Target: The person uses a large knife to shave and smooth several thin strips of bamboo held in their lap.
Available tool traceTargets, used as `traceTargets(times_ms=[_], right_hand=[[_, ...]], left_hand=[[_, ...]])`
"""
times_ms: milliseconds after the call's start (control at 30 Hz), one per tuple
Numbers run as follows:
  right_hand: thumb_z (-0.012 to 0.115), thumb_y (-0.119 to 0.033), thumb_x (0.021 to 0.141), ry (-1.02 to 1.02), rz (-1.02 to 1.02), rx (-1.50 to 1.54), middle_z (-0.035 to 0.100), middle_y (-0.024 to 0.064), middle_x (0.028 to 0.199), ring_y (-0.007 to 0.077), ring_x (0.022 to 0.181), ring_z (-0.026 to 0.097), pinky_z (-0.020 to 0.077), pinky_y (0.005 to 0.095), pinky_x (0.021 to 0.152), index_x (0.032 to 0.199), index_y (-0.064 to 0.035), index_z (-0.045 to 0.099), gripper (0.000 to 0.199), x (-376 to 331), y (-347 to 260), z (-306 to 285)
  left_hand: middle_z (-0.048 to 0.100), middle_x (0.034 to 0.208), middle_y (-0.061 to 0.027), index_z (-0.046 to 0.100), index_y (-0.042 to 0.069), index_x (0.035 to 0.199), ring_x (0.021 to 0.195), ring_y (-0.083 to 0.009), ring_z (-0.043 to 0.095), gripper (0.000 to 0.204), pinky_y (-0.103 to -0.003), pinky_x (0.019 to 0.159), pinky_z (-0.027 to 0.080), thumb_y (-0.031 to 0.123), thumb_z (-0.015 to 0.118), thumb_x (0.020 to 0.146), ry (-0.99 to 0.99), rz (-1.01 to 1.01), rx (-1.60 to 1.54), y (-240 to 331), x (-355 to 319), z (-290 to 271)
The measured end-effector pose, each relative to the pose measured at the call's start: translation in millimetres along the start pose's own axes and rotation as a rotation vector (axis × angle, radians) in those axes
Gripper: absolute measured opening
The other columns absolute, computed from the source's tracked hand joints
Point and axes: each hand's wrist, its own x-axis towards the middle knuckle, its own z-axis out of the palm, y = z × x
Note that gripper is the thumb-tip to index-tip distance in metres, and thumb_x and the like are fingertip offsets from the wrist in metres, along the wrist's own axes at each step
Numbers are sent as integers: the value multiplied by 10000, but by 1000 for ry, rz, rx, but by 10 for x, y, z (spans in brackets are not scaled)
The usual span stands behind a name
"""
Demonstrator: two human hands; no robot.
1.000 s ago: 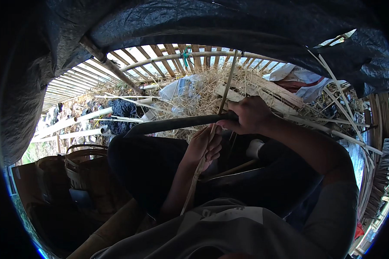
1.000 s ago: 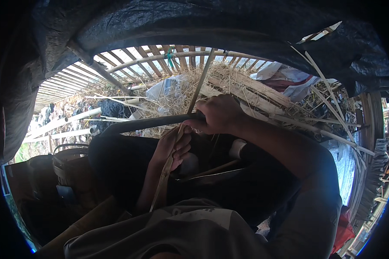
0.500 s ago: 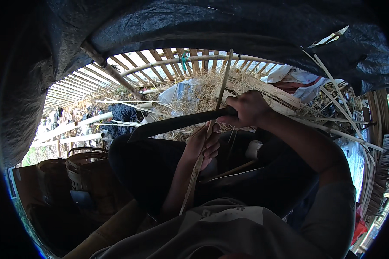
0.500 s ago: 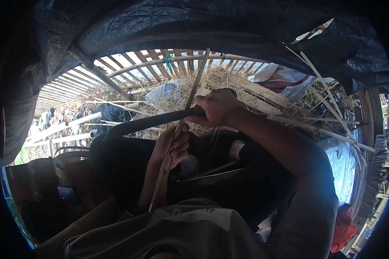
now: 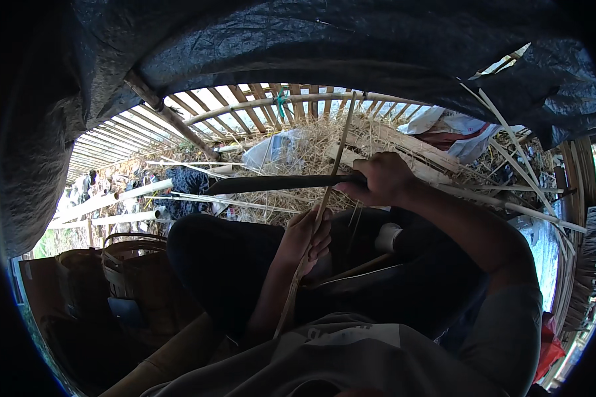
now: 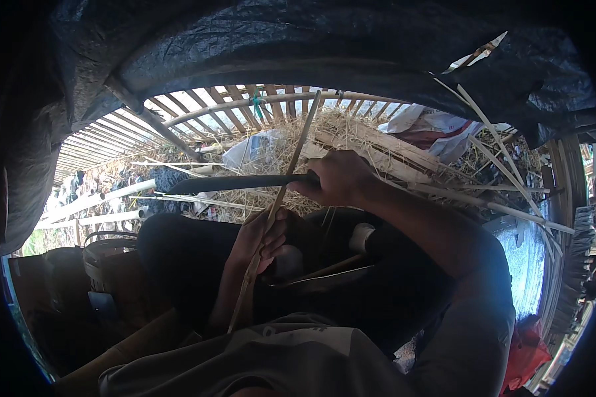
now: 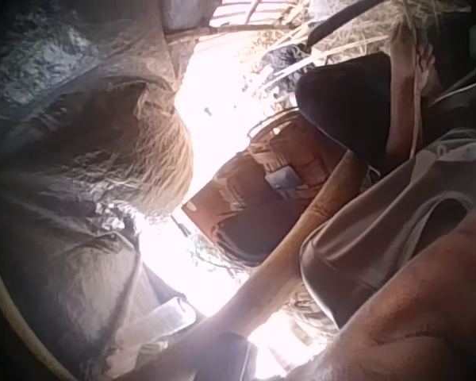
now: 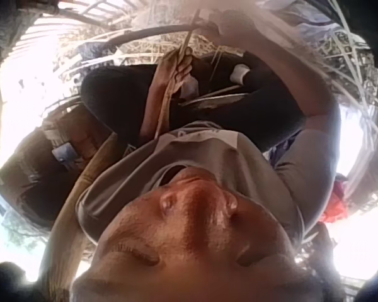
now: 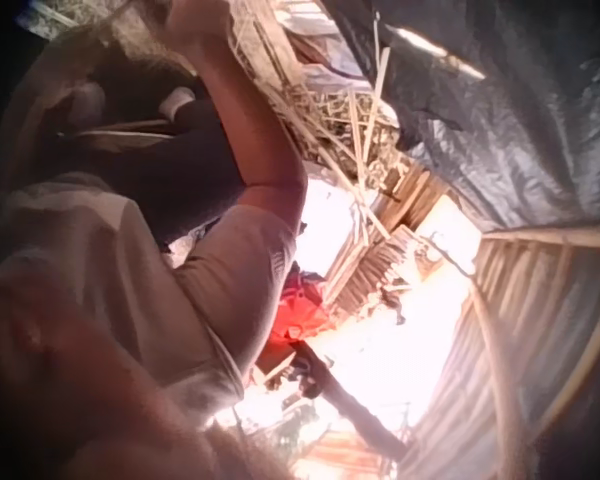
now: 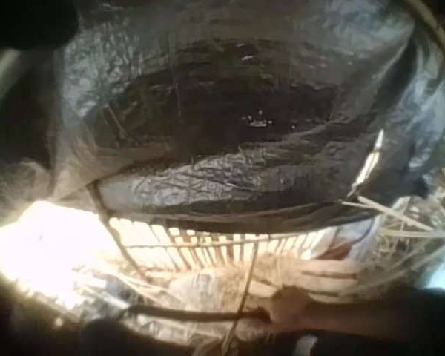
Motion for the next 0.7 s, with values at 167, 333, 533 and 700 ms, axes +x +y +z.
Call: traceTargets(times_ms=[167, 333, 533, 700], right_hand=[[605, -664, 834, -9, -95, -74, 634, 126, 602, 328, 620, 679, 548, 442, 652, 788, -65, 670, 604, 122, 286, 86], [645, -630, 816, 77, -145, -104, 624, 120, 582, 325, 605, 678, 544, 441, 615, 815, -74, 648, 557, 278, 373, 87], [645, -601, 836, 73, -155, -217, 648, 121, 643, 321, 643, 685, 547, 427, 630, 818, -67, 656, 535, 259, 430, 60], [615, -567, 879, 211, 45, -246, 663, 124, 681, 318, 674, 694, 560, 436, 651, 820, -51, 667, 522, 234, 797, -171]], left_hand=[[372, 536, 46, 536, 94, 972, 357, -61, 309, 304, -229, 335, 244, 298, 340, 1082, -6, 36, 81, -10, 147, 10], [368, 568, 56, 528, 85, 1017, 389, -45, 319, 247, -212, 354, 267, 260, 361, 1067, -37, 74, 53, 78, 122, -32], [366, 570, 56, 530, 84, 1014, 388, -42, 314, 225, -209, 355, 259, 247, 382, 1060, -24, 67, 36, 62, 118, -16], [352, 531, 43, 530, 107, 953, 364, -70, 292, 313, -236, 344, 234, 313, 332, 1082, -19, 50, 48, 152, -4, 71]])
